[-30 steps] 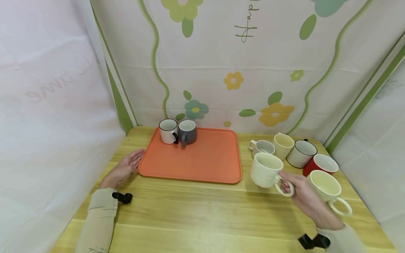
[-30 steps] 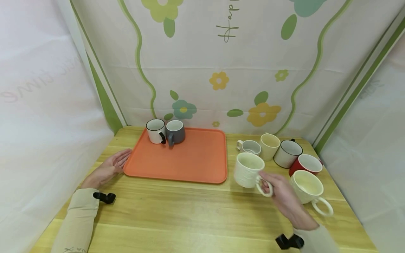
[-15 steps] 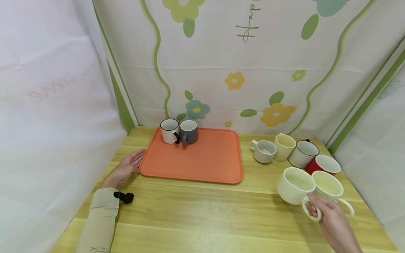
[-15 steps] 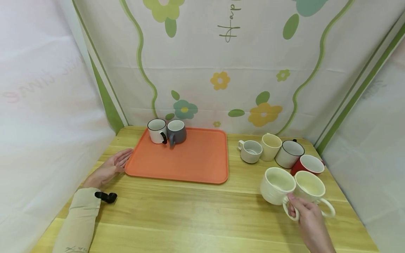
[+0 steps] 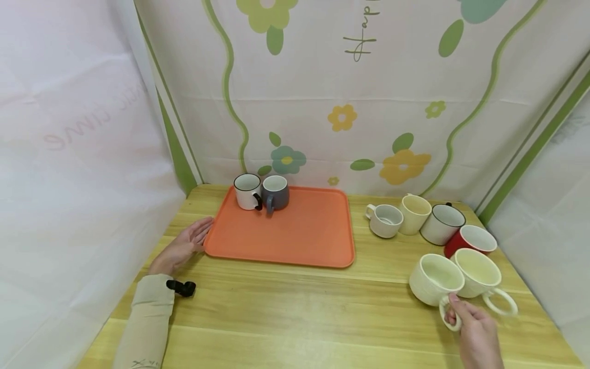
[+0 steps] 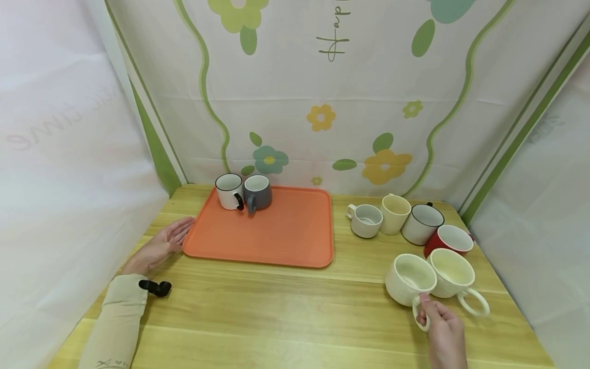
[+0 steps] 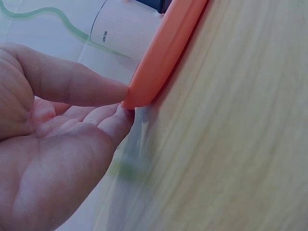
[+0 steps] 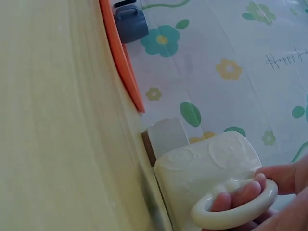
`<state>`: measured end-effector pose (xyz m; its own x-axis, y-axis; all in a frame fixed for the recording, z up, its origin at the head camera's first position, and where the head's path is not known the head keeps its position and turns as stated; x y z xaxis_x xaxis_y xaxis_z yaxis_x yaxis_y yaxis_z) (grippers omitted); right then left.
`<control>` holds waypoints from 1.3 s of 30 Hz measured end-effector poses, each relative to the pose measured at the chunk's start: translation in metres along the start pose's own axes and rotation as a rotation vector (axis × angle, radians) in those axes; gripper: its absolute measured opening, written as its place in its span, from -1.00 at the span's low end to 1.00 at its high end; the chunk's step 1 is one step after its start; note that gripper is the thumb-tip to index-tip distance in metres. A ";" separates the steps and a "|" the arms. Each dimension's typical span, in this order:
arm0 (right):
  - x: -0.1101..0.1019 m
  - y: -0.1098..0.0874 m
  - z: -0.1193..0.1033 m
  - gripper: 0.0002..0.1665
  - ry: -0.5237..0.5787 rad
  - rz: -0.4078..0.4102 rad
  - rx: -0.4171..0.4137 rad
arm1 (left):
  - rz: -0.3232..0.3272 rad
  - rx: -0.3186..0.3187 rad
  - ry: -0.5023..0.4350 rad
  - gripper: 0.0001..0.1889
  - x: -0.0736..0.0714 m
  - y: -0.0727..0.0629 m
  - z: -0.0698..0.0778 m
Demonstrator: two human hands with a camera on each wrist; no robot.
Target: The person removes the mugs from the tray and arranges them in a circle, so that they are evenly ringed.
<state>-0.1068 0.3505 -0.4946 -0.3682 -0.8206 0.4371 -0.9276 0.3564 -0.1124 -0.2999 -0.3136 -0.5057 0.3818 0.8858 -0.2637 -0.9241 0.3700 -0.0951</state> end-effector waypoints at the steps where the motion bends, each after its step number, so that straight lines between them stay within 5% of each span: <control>1: -0.001 0.000 0.001 -0.49 0.011 0.002 -0.004 | 0.001 -0.002 -0.001 0.10 0.000 0.000 0.000; 8: -0.007 0.001 0.007 -0.50 -0.048 0.107 0.055 | 0.006 -0.010 -0.002 0.10 0.000 0.001 -0.002; 13: -0.008 0.001 0.009 -0.49 -0.195 0.183 0.136 | 0.011 -0.017 0.008 0.10 0.000 0.002 -0.002; 21: -0.028 0.007 -0.011 -0.13 -0.943 0.161 0.248 | 0.007 -0.016 -0.002 0.09 0.002 0.002 0.000; 25: -0.026 0.005 -0.037 -0.25 -1.037 0.172 0.061 | 0.008 -0.007 -0.020 0.10 0.000 0.002 0.002; 28: -0.008 -0.001 -0.058 -0.47 -0.995 0.110 -0.141 | 0.006 -0.003 -0.032 0.10 -0.002 0.001 0.002; 33: 0.045 -0.003 -0.079 -0.57 -1.013 -0.086 -0.330 | 0.002 -0.009 -0.036 0.10 -0.002 0.002 0.000; 39: 0.124 0.010 -0.067 -0.60 -1.030 -0.363 -0.462 | 0.009 -0.020 -0.016 0.09 0.000 0.002 0.000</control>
Point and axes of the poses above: each hand's wrist, its own y-axis towards the middle knuckle, its own x-axis out of the palm, z = x × y, the point moved 5 cm from there along y, towards the middle knuckle, and after that the axes turned 11 degrees about y, right-handed, at the moved point
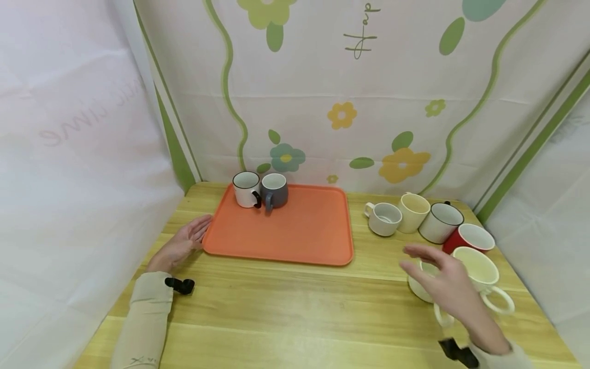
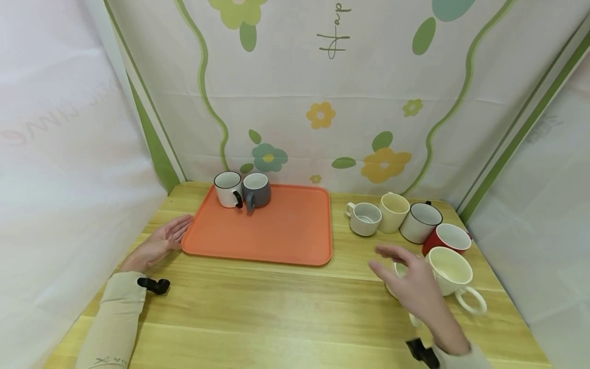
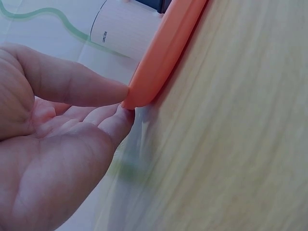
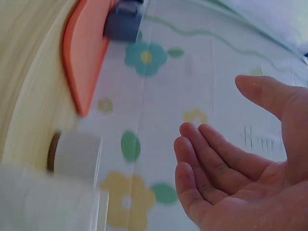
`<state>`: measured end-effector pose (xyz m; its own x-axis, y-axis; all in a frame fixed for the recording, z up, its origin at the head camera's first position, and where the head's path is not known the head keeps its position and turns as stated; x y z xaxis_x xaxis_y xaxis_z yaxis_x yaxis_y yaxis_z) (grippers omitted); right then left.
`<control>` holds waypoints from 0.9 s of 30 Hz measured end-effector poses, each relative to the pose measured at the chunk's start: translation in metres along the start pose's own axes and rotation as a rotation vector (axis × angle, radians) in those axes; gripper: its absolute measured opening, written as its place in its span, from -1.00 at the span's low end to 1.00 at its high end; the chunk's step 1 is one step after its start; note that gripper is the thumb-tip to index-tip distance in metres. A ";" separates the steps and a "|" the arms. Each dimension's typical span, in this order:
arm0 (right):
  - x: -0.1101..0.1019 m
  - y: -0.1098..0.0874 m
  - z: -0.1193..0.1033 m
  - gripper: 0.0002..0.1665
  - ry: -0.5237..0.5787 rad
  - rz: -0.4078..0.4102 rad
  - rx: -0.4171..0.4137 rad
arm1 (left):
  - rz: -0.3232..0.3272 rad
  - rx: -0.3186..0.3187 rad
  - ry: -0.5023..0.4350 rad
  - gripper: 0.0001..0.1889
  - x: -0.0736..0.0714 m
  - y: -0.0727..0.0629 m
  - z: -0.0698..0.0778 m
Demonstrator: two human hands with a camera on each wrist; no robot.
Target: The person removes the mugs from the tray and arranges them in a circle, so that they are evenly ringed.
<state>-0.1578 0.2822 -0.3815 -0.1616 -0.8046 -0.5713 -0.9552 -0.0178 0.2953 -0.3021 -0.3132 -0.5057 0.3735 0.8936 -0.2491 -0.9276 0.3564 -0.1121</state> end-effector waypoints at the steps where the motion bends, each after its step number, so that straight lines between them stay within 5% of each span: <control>1: 0.011 0.008 -0.005 -0.60 0.005 -0.032 -0.023 | 0.001 0.000 0.003 0.09 0.000 0.000 0.000; 13: 0.153 0.098 -0.050 -0.36 0.231 -0.456 0.022 | 0.001 0.017 0.022 0.08 0.000 -0.001 0.000; 27: 0.256 0.170 -0.050 -0.26 0.201 -0.527 0.045 | 0.003 0.011 0.025 0.09 0.002 -0.001 0.001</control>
Point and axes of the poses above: each hand's wrist, its own y-axis towards the middle knuckle, its own x-axis out of the palm, z = x × y, the point moved 5 cm from there along y, towards the middle knuckle, and after that the axes turned 11 degrees about y, right-handed, at the moved point
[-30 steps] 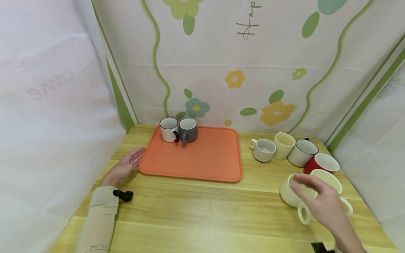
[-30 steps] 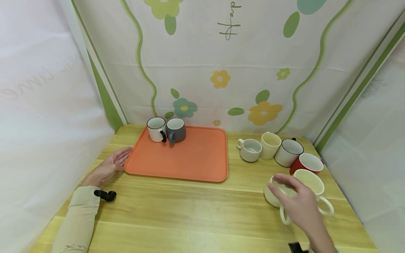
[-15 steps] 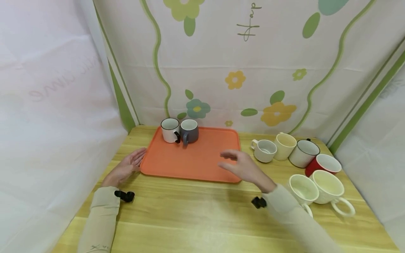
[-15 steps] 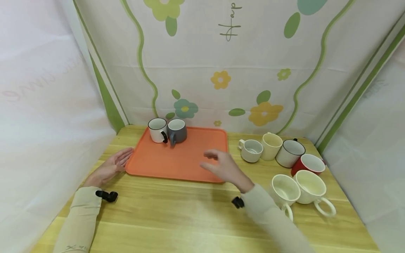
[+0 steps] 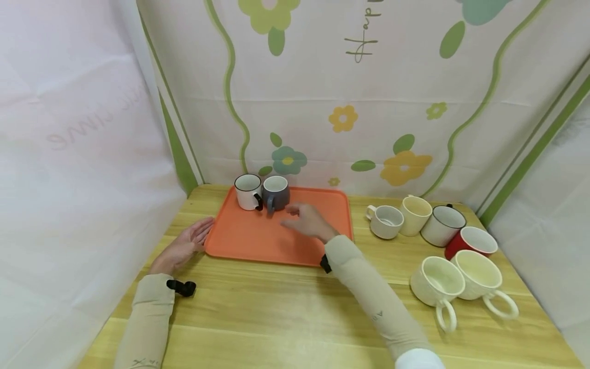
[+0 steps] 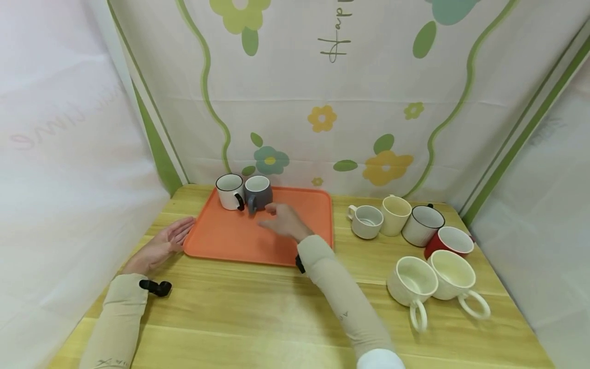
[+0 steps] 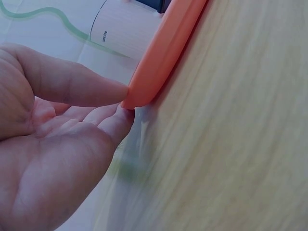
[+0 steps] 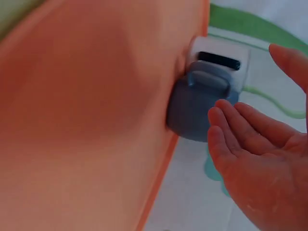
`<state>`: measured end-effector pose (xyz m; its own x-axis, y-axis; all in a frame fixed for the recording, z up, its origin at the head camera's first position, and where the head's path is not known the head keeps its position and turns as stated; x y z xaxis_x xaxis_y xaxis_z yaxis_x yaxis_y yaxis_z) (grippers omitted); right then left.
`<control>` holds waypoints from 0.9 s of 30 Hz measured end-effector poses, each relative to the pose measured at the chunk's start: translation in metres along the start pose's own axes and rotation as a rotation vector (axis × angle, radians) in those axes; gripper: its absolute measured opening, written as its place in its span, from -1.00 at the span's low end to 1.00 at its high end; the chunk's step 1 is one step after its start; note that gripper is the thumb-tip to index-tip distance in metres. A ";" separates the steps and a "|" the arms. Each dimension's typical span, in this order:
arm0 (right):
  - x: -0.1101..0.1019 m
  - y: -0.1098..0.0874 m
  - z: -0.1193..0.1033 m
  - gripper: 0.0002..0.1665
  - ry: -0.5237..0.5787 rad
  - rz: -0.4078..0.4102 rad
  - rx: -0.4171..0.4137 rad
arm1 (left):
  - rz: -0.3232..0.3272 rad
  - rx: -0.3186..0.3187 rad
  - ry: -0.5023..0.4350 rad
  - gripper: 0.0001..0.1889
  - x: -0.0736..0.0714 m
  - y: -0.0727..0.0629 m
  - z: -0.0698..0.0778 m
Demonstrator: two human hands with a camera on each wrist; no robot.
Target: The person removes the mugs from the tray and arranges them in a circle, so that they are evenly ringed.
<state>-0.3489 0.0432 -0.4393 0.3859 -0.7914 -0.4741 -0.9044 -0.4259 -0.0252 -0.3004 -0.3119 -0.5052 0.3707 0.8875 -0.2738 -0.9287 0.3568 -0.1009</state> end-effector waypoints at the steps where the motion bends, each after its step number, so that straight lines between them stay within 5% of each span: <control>1: 0.002 0.005 0.002 -0.25 0.012 -0.001 0.008 | 0.000 0.000 0.001 0.09 0.000 0.000 0.000; 15: 0.022 0.045 0.014 -0.27 0.141 0.063 0.082 | -0.002 -0.001 0.003 0.08 0.000 -0.001 0.000; 27: 0.044 0.060 0.017 -0.34 0.454 0.171 0.202 | 0.006 -0.009 0.002 0.09 -0.001 0.000 -0.001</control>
Point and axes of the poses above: each hand's wrist, its own y-axis towards the middle knuckle, its own x-axis out of the palm, z = x × y, the point moved 5 cm from there along y, towards the middle knuckle, and after that the axes turned 11 degrees about y, right-handed, at the moved point
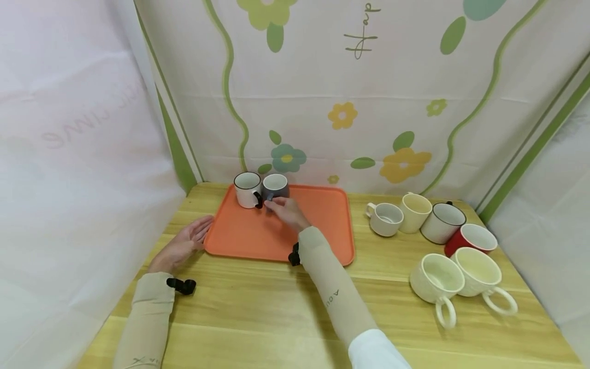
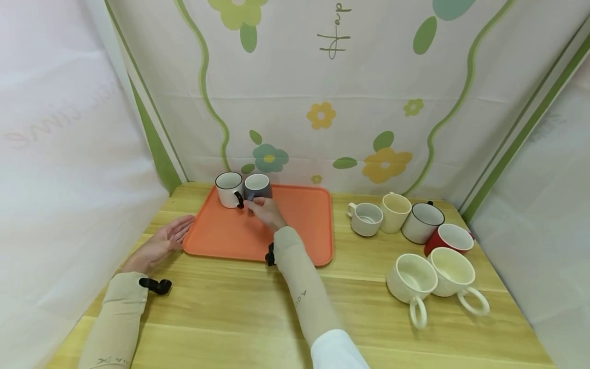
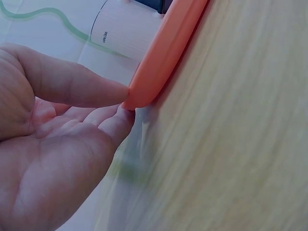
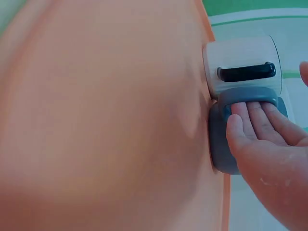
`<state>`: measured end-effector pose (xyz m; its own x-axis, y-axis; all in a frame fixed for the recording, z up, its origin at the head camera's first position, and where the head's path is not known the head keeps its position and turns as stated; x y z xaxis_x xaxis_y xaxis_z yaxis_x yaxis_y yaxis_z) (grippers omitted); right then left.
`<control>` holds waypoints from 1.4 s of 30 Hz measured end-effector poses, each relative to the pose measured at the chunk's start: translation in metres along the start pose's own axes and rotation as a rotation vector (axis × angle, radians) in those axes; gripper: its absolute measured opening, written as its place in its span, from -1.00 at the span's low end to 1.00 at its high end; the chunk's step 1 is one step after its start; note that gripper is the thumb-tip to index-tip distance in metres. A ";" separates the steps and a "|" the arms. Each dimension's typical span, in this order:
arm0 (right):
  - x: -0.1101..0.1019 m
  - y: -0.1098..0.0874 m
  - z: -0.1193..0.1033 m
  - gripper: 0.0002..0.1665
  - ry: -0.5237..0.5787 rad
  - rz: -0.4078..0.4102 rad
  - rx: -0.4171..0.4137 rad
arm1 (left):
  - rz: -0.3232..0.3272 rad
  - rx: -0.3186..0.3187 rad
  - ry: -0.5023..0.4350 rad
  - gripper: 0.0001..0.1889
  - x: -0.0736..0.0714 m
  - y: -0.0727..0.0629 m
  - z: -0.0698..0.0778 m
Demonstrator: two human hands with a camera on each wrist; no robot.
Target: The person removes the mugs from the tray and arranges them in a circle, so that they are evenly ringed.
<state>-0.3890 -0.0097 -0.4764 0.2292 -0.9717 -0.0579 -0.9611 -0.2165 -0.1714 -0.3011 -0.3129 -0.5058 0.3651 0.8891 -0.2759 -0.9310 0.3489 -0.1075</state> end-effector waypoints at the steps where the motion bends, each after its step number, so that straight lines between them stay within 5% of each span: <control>1: 0.000 -0.001 0.001 -0.37 0.012 0.013 0.007 | -0.003 0.001 0.007 0.09 0.000 0.000 0.000; 14: -0.010 -0.027 0.007 -0.58 0.195 0.013 0.070 | -0.015 0.022 0.012 0.08 -0.001 0.000 0.001; 24: -0.038 -0.083 0.006 -0.76 0.459 0.097 0.217 | -0.019 0.024 0.023 0.08 -0.001 -0.001 0.002; 31: -0.073 -0.131 0.001 -0.77 0.514 0.119 0.192 | -0.022 0.027 0.018 0.08 -0.001 -0.001 0.002; 42: -0.142 -0.205 0.010 -0.70 0.451 0.282 0.082 | -0.030 0.029 0.025 0.10 -0.001 -0.001 0.002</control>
<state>-0.2228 0.1741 -0.4431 -0.1422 -0.9394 0.3118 -0.9564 0.0492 -0.2878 -0.3004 -0.3130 -0.5031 0.3921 0.8709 -0.2964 -0.9192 0.3837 -0.0886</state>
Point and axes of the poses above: each hand's wrist, its own y-axis towards the middle knuckle, its own x-axis out of the palm, z = x × y, the point moved 5 cm from there along y, towards the middle knuckle, and after that the axes turned 11 degrees about y, right-handed, at the moved point
